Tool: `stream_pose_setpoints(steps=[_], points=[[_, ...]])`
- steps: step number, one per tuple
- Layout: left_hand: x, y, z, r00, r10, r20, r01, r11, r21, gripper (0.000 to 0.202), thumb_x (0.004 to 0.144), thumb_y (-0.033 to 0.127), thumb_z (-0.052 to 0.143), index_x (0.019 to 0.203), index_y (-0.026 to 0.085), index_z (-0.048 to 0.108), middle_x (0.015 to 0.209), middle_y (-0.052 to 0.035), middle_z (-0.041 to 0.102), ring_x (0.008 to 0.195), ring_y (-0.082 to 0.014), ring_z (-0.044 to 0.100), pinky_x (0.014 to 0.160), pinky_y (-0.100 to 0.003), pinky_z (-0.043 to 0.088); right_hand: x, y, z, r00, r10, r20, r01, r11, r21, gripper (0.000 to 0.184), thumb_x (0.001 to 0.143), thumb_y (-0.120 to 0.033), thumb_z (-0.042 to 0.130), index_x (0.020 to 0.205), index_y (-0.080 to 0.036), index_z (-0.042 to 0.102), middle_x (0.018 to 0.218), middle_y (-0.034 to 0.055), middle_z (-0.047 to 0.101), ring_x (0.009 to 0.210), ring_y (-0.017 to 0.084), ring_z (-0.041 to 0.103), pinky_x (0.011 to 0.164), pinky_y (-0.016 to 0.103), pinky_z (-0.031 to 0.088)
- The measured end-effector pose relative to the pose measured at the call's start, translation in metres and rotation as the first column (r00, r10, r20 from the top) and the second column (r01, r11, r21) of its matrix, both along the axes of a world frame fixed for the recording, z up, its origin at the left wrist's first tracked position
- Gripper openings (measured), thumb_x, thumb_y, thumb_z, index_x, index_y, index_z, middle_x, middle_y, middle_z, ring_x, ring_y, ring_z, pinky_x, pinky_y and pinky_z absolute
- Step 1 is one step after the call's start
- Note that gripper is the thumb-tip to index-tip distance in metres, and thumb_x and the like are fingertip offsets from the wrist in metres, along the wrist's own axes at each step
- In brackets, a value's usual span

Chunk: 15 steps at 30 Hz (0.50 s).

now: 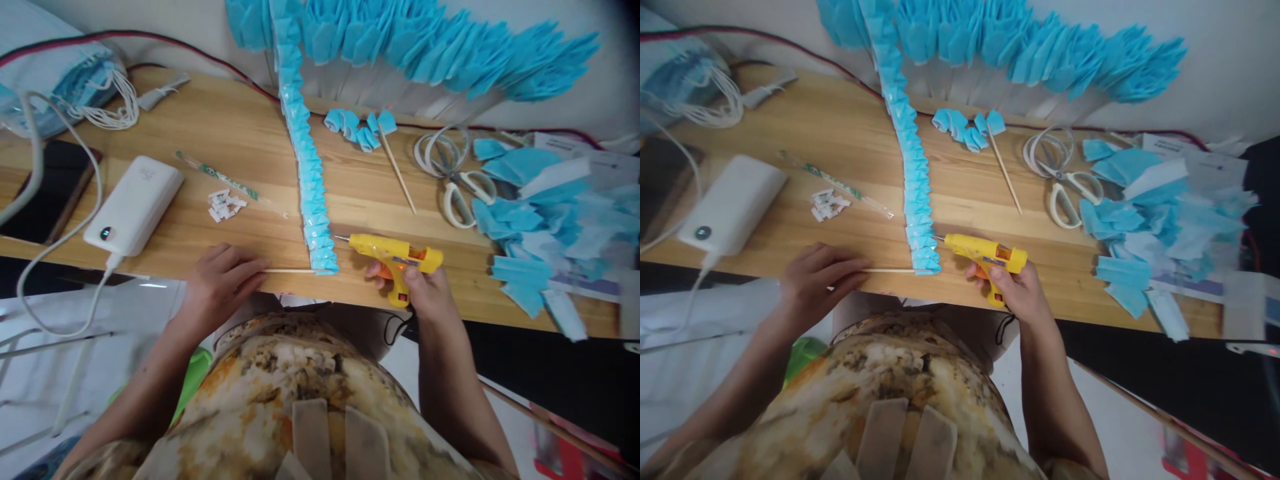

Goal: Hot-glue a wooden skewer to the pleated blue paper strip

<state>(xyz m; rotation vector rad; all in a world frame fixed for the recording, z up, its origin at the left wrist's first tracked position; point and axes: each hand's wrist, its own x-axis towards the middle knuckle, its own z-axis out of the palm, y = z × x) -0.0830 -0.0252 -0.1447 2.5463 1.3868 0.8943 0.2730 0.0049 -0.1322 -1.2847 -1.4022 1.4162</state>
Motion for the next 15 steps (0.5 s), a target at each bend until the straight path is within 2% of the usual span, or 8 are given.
stream_pose_setpoints(steps=[2, 5, 8, 12, 15], points=[[0.001, 0.000, 0.003, 1.000, 0.006, 0.011, -0.006, 1.000, 0.001, 0.015, 0.097, 0.025, 0.072, 0.111, 0.021, 0.073, 0.097, -0.0064, 0.074, 0.083, -0.0208, 0.065, 0.074, -0.034, 0.048, -0.001, 0.001, 0.001, 1.000, 0.001, 0.001, -0.001, 1.000, 0.004, 0.052, 0.083, -0.076, 0.069, 0.089, -0.025, 0.078, 0.085, 0.0091, 0.079, 0.071, 0.024, 0.073, 0.060, 0.037, 0.061], [0.000, 0.001, 0.007, 0.999, 0.012, 0.031, -0.013, 1.000, 0.020, 0.014, 0.098, 0.023, 0.070, 0.110, 0.019, 0.072, 0.099, -0.0076, 0.074, 0.084, -0.0212, 0.066, 0.074, -0.034, 0.050, -0.001, 0.002, 0.001, 1.000, 0.016, -0.008, -0.016, 0.999, 0.030, 0.052, 0.085, -0.074, 0.069, 0.087, -0.023, 0.077, 0.081, 0.0084, 0.078, 0.064, 0.022, 0.072, 0.056, 0.035, 0.061], [-0.010, 0.008, 0.012, 0.997, 0.082, 0.012, -0.082, 0.995, 0.063, 0.010, 0.099, 0.020, 0.067, 0.108, 0.018, 0.073, 0.099, -0.0076, 0.075, 0.084, -0.0210, 0.067, 0.074, -0.034, 0.051, 0.000, 0.002, 0.002, 1.000, 0.018, -0.026, -0.017, 0.999, 0.048, 0.047, 0.089, -0.068, 0.069, 0.087, -0.022, 0.077, 0.081, 0.0095, 0.078, 0.062, 0.020, 0.071, 0.056, 0.032, 0.059], [-0.034, 0.030, 0.018, 0.971, 0.237, -0.031, -0.230, 0.960, 0.161, 0.011, 0.101, 0.021, 0.063, 0.103, 0.021, 0.074, 0.095, -0.0055, 0.076, 0.084, -0.0204, 0.068, 0.074, -0.034, 0.052, 0.003, 0.000, 0.000, 1.000, 0.013, -0.020, -0.012, 0.999, 0.037, 0.042, 0.091, -0.063, 0.067, 0.087, -0.023, 0.079, 0.084, 0.0123, 0.079, 0.065, 0.024, 0.072, 0.059, 0.036, 0.059], [-0.045, 0.055, 0.023, 0.950, 0.295, -0.102, -0.273, 0.944, 0.183, 0.018, 0.103, 0.027, 0.059, 0.102, 0.022, 0.076, 0.096, -0.0052, 0.076, 0.087, -0.0216, 0.069, 0.075, -0.034, 0.052, 0.005, -0.002, -0.003, 1.000, 0.019, -0.012, -0.018, 0.999, 0.037, 0.041, 0.093, -0.062, 0.065, 0.092, -0.025, 0.081, 0.087, 0.0112, 0.079, 0.066, 0.024, 0.071, 0.059, 0.035, 0.059]])
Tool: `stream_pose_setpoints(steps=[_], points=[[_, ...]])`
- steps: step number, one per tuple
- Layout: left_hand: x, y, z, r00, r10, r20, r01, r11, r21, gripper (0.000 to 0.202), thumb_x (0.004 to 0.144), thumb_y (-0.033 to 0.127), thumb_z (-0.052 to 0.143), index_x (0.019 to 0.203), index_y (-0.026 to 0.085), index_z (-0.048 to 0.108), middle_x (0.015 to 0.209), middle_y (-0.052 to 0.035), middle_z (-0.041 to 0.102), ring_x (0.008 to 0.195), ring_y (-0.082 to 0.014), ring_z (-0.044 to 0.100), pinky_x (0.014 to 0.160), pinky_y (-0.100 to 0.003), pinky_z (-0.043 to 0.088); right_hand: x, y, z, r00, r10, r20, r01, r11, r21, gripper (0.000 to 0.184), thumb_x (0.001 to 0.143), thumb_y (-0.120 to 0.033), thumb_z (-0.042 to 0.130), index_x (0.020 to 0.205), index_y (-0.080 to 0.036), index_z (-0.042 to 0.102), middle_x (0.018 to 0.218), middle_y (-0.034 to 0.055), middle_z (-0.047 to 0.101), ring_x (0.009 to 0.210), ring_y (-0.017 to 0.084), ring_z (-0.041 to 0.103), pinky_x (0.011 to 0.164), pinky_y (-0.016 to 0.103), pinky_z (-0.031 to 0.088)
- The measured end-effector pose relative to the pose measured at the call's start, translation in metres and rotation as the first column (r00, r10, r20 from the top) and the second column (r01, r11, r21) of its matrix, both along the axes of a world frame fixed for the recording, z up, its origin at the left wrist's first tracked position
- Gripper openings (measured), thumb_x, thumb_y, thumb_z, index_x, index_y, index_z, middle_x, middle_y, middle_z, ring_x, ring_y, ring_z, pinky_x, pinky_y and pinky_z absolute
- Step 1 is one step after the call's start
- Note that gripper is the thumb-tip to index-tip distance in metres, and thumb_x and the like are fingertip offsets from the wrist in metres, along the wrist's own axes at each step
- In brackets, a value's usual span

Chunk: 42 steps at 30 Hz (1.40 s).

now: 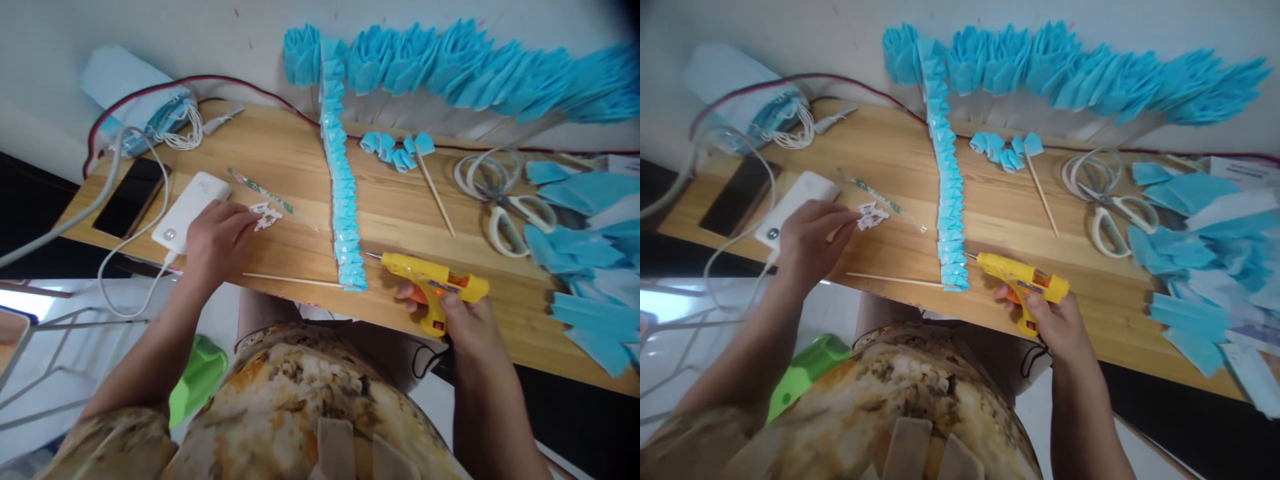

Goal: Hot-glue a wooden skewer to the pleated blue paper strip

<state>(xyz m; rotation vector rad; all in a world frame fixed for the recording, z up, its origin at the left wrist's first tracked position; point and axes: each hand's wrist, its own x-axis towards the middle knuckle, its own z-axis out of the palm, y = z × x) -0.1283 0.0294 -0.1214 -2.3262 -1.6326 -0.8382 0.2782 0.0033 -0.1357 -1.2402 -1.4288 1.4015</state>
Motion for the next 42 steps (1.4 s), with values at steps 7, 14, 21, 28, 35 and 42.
stream_pose_setpoints(steps=[7, 14, 21, 28, 35, 42], points=[[-0.013, 0.048, 0.035, 0.981, 0.041, -0.190, -0.091, 0.960, -0.265, 0.034, 0.105, 0.027, 0.047, 0.119, 0.018, 0.076, 0.119, -0.0107, 0.075, 0.110, -0.0277, 0.068, 0.095, -0.042, 0.053, 0.002, 0.002, -0.005, 1.000, 0.014, 0.000, -0.014, 0.998, 0.059, 0.038, 0.095, -0.060, 0.064, 0.095, -0.027, 0.082, 0.087, 0.0079, 0.080, 0.064, 0.020, 0.071, 0.052, 0.028, 0.057], [-0.047, 0.029, 0.050, 0.905, 0.304, -0.299, -0.410, 0.813, -0.414, 0.059, 0.101, 0.044, 0.057, 0.154, 0.019, 0.049, 0.155, -0.0132, 0.055, 0.142, -0.0357, 0.051, 0.118, -0.050, 0.041, 0.004, 0.004, -0.008, 1.000, 0.029, 0.011, -0.030, 0.993, 0.115, 0.040, 0.094, -0.058, 0.067, 0.093, -0.023, 0.084, 0.085, 0.0105, 0.081, 0.064, 0.020, 0.074, 0.054, 0.024, 0.060], [-0.050, 0.021, 0.025, 0.861, 0.339, -0.379, -0.491, 0.752, -0.441, 0.058, 0.104, 0.043, 0.048, 0.155, 0.017, 0.043, 0.157, -0.0141, 0.049, 0.135, -0.0368, 0.054, 0.114, -0.051, 0.043, 0.007, 0.003, -0.009, 0.999, 0.015, 0.030, -0.017, 0.996, 0.088, 0.036, 0.094, -0.057, 0.067, 0.098, -0.026, 0.085, 0.085, 0.0093, 0.080, 0.062, 0.019, 0.072, 0.053, 0.025, 0.059], [-0.057, 0.021, 0.019, 0.819, 0.445, -0.363, -0.568, 0.721, -0.396, 0.056, 0.103, 0.043, 0.048, 0.152, 0.015, 0.048, 0.149, -0.0132, 0.055, 0.131, -0.0375, 0.055, 0.108, -0.051, 0.045, 0.004, 0.003, -0.007, 1.000, 0.012, 0.014, -0.013, 0.998, 0.068, 0.036, 0.093, -0.058, 0.068, 0.094, -0.026, 0.085, 0.084, 0.0094, 0.080, 0.063, 0.019, 0.071, 0.053, 0.026, 0.058], [-0.033, 0.043, 0.032, 0.908, 0.204, -0.367, -0.343, 0.864, -0.368, 0.045, 0.105, 0.040, 0.045, 0.143, 0.022, 0.060, 0.156, -0.0108, 0.049, 0.136, -0.0355, 0.046, 0.114, -0.058, 0.034, 0.003, 0.004, -0.006, 0.999, 0.041, 0.011, -0.041, 0.996, 0.080, 0.039, 0.093, -0.062, 0.066, 0.096, -0.028, 0.083, 0.087, 0.0082, 0.081, 0.064, 0.020, 0.072, 0.056, 0.030, 0.061], [-0.001, 0.098, 0.036, 0.851, -0.080, -0.520, -0.218, 0.845, -0.487, 0.030, 0.094, 0.021, 0.052, 0.111, 0.018, 0.077, 0.134, -0.0143, 0.066, 0.123, -0.0339, 0.058, 0.108, -0.054, 0.039, 0.005, 0.002, -0.009, 0.998, 0.052, 0.022, -0.054, 0.994, 0.092, 0.044, 0.096, -0.061, 0.062, 0.096, -0.022, 0.081, 0.088, 0.0107, 0.081, 0.069, 0.023, 0.076, 0.056, 0.031, 0.062]])
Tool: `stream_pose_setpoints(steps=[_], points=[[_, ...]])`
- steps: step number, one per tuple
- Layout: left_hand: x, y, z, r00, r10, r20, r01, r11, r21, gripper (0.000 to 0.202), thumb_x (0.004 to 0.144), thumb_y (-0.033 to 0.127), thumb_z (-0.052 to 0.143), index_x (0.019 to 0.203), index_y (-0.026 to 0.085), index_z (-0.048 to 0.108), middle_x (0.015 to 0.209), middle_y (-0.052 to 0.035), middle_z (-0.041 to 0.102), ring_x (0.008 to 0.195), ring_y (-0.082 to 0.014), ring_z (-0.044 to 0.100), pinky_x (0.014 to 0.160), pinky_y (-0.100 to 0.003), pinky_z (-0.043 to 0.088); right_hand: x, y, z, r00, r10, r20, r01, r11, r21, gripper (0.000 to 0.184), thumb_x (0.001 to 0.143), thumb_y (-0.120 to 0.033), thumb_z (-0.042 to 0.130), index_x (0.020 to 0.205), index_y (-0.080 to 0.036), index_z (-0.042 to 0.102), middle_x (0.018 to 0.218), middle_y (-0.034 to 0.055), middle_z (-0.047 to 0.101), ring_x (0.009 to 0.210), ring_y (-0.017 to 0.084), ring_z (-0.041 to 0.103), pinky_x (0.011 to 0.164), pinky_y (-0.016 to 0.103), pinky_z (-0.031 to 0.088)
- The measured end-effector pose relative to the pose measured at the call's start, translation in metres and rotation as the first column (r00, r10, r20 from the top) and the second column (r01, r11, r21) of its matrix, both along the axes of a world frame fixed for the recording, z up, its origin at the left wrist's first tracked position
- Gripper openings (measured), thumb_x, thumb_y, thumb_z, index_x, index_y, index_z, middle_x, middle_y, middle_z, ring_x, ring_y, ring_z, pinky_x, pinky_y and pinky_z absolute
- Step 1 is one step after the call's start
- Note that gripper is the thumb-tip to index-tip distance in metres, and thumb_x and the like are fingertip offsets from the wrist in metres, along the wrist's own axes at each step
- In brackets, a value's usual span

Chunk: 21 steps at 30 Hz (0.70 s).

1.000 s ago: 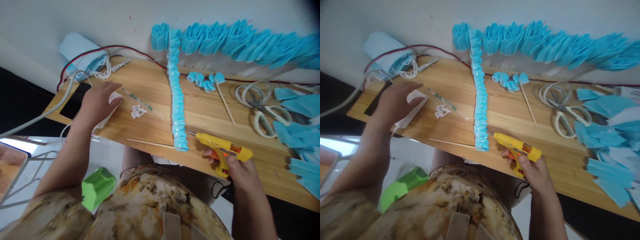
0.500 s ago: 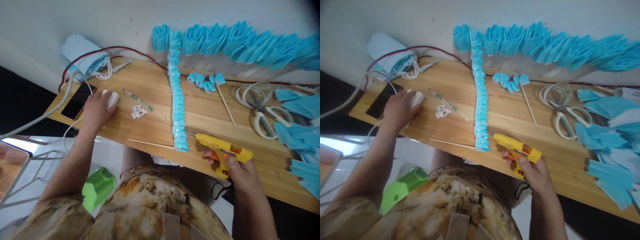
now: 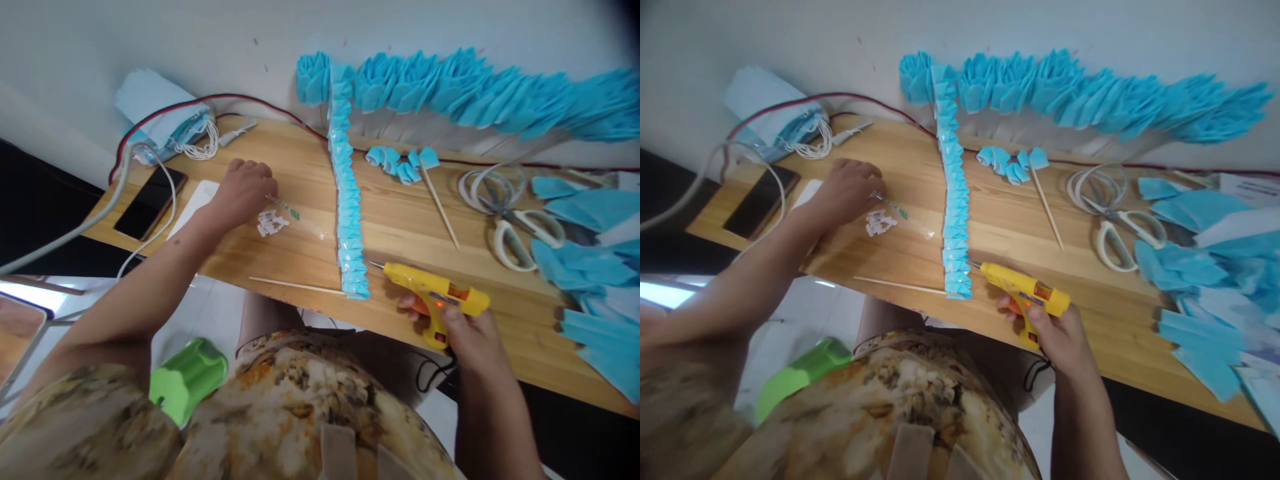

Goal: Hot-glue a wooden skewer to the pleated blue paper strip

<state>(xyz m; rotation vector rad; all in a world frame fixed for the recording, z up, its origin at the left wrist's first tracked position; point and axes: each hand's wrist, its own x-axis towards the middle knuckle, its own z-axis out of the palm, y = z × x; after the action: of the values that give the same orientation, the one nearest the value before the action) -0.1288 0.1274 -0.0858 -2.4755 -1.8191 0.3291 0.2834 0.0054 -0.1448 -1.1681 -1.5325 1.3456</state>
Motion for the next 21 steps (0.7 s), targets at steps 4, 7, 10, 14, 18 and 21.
stream_pose_setpoints(steps=[4, 7, 10, 14, 18, 21], points=[[0.006, 0.002, 0.025, 0.982, 0.163, 0.100, -0.164, 0.986, 0.001, 0.030, 0.095, 0.022, 0.049, 0.107, 0.015, 0.076, 0.115, -0.0112, 0.073, 0.105, -0.0255, 0.064, 0.096, -0.041, 0.045, 0.003, 0.000, -0.003, 0.999, 0.011, 0.035, -0.011, 1.000, 0.005, 0.046, 0.097, -0.062, 0.059, 0.098, -0.021, 0.081, 0.092, 0.0129, 0.081, 0.069, 0.022, 0.075, 0.059, 0.033, 0.062], [0.005, -0.016, 0.048, 0.888, 0.298, 0.349, -0.342, 0.937, 0.069, 0.029, 0.098, 0.033, 0.052, 0.108, 0.017, 0.074, 0.098, -0.0051, 0.076, 0.084, -0.0178, 0.062, 0.081, -0.032, 0.046, 0.004, 0.001, -0.003, 0.999, 0.009, 0.051, -0.010, 1.000, 0.011, 0.047, 0.098, -0.063, 0.059, 0.099, -0.022, 0.082, 0.093, 0.0116, 0.081, 0.069, 0.021, 0.074, 0.057, 0.031, 0.060], [0.002, -0.040, 0.050, 0.780, 0.397, 0.483, -0.436, 0.899, -0.035, 0.029, 0.093, 0.031, 0.058, 0.114, 0.018, 0.074, 0.077, 0.0002, 0.073, 0.065, -0.0134, 0.056, 0.070, -0.028, 0.043, 0.003, 0.001, -0.001, 0.998, 0.007, 0.058, -0.008, 1.000, 0.015, 0.045, 0.097, -0.062, 0.060, 0.098, -0.023, 0.082, 0.092, 0.0088, 0.081, 0.068, 0.020, 0.074, 0.057, 0.029, 0.060], [-0.005, -0.062, 0.017, 0.744, 0.483, 0.461, -0.498, 0.862, -0.100, 0.051, 0.091, 0.030, 0.058, 0.142, 0.022, 0.062, 0.077, -0.0002, 0.073, 0.072, -0.0179, 0.065, 0.072, -0.030, 0.046, 0.002, 0.000, -0.001, 0.999, 0.019, 0.027, -0.019, 1.000, 0.002, 0.043, 0.097, -0.062, 0.060, 0.099, -0.024, 0.081, 0.092, 0.0084, 0.082, 0.072, 0.021, 0.075, 0.062, 0.032, 0.062], [-0.005, -0.082, 0.004, 0.809, 0.434, 0.397, -0.468, 0.884, -0.012, 0.053, 0.096, 0.042, 0.053, 0.144, 0.022, 0.060, 0.095, -0.0072, 0.076, 0.086, -0.0250, 0.069, 0.079, -0.037, 0.052, 0.001, -0.001, -0.002, 1.000, -0.004, 0.015, 0.004, 1.000, -0.028, 0.041, 0.096, -0.061, 0.061, 0.099, -0.026, 0.081, 0.094, 0.0083, 0.082, 0.069, 0.021, 0.074, 0.061, 0.033, 0.062], [0.007, -0.107, 0.025, 0.854, 0.279, 0.439, -0.387, 0.904, 0.179, 0.043, 0.102, 0.046, 0.046, 0.134, 0.028, 0.067, 0.112, -0.0095, 0.073, 0.093, -0.0261, 0.069, 0.086, -0.043, 0.056, -0.002, -0.001, -0.001, 0.999, -0.025, -0.021, 0.024, 0.998, -0.050, 0.040, 0.094, -0.062, 0.065, 0.099, -0.025, 0.081, 0.091, 0.0086, 0.081, 0.070, 0.022, 0.075, 0.062, 0.033, 0.063]])
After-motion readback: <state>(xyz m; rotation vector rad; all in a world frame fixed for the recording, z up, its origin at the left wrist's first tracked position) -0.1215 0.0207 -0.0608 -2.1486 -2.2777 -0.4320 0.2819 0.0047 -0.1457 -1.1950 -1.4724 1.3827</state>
